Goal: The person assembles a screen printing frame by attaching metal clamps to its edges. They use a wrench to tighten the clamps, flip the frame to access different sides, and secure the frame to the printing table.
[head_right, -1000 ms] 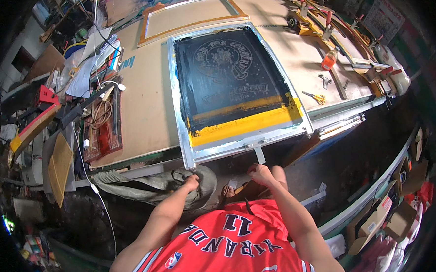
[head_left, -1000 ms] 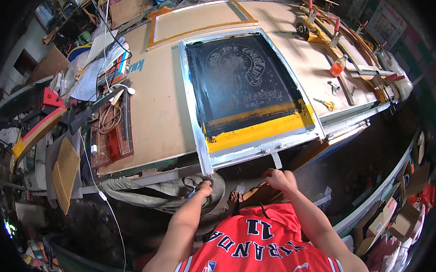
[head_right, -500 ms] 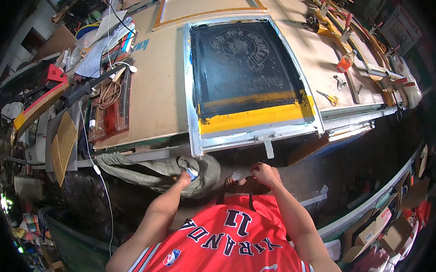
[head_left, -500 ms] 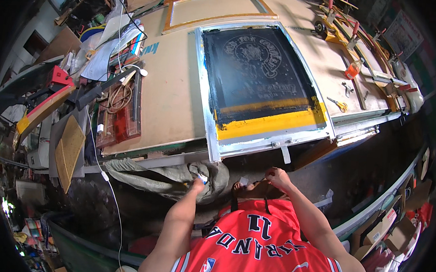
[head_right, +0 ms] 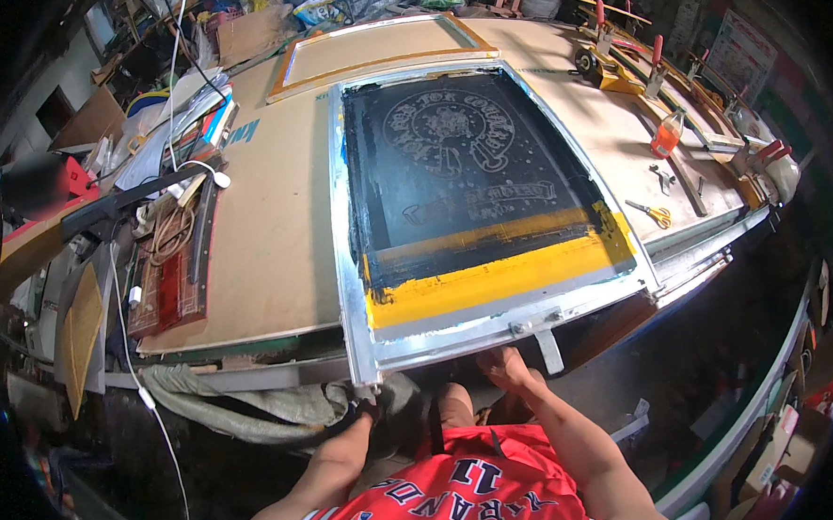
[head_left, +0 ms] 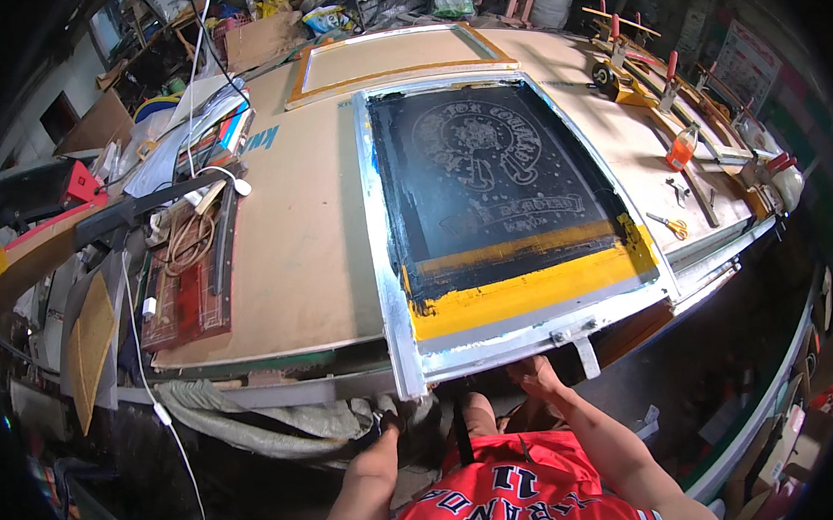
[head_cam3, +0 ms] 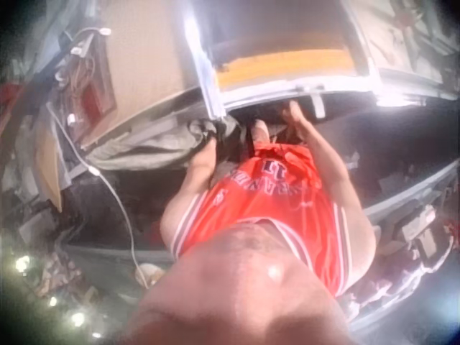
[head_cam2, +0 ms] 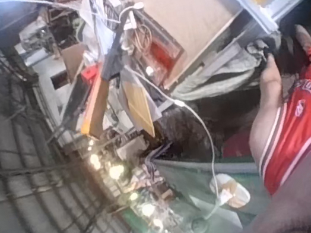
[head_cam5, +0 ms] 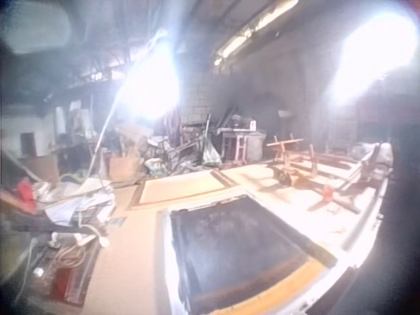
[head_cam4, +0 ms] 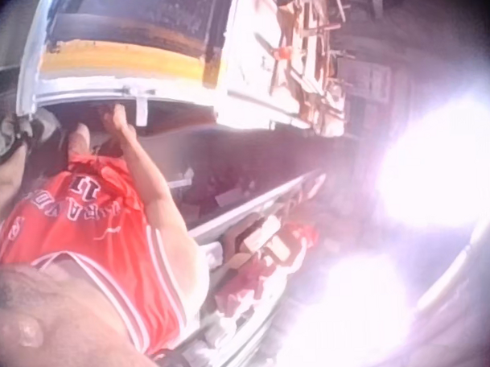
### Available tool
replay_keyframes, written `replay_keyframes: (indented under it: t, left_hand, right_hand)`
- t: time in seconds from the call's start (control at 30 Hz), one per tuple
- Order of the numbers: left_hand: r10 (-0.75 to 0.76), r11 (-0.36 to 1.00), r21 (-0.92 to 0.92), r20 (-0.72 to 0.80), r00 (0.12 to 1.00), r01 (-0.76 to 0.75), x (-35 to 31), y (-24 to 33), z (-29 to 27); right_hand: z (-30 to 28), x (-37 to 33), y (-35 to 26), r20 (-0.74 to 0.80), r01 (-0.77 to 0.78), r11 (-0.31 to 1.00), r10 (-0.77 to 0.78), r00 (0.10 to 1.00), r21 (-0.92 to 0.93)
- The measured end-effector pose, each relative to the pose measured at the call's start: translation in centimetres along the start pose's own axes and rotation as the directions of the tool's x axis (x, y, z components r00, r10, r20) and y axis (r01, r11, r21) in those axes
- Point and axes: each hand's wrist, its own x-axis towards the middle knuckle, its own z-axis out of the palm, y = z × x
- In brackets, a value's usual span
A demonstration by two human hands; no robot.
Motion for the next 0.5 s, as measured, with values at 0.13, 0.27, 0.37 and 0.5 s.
replay_keyframes:
  t: [0.13,0.27,0.37,0.5]
  left_hand:
    - [0.001,1.000,-0.001,-0.019,1.000,-0.001,3.3,2.5,1.5]
    - [-0.017,1.000,-0.007,-0.039,0.999,0.017,4.8,2.3,3.2]
    - [-0.019,1.000,-0.017,-0.057,0.998,0.018,5.6,1.8,4.2]
    - [-0.053,0.998,-0.038,-0.071,0.996,0.050,4.9,0.0,6.0]
  right_hand:
    - [-0.2,1.0,-1.7,-0.005,0.050,0.997,-0.051,0.999,-0.062]
    - [-1.0,1.9,-1.1,0.107,0.140,0.924,-0.108,0.988,-0.356]
    - [-2.0,2.4,0.3,0.130,0.014,0.941,0.032,0.991,-0.339]
    - [-1.5,2.4,4.7,0.027,0.153,0.957,-0.151,0.988,-0.247]
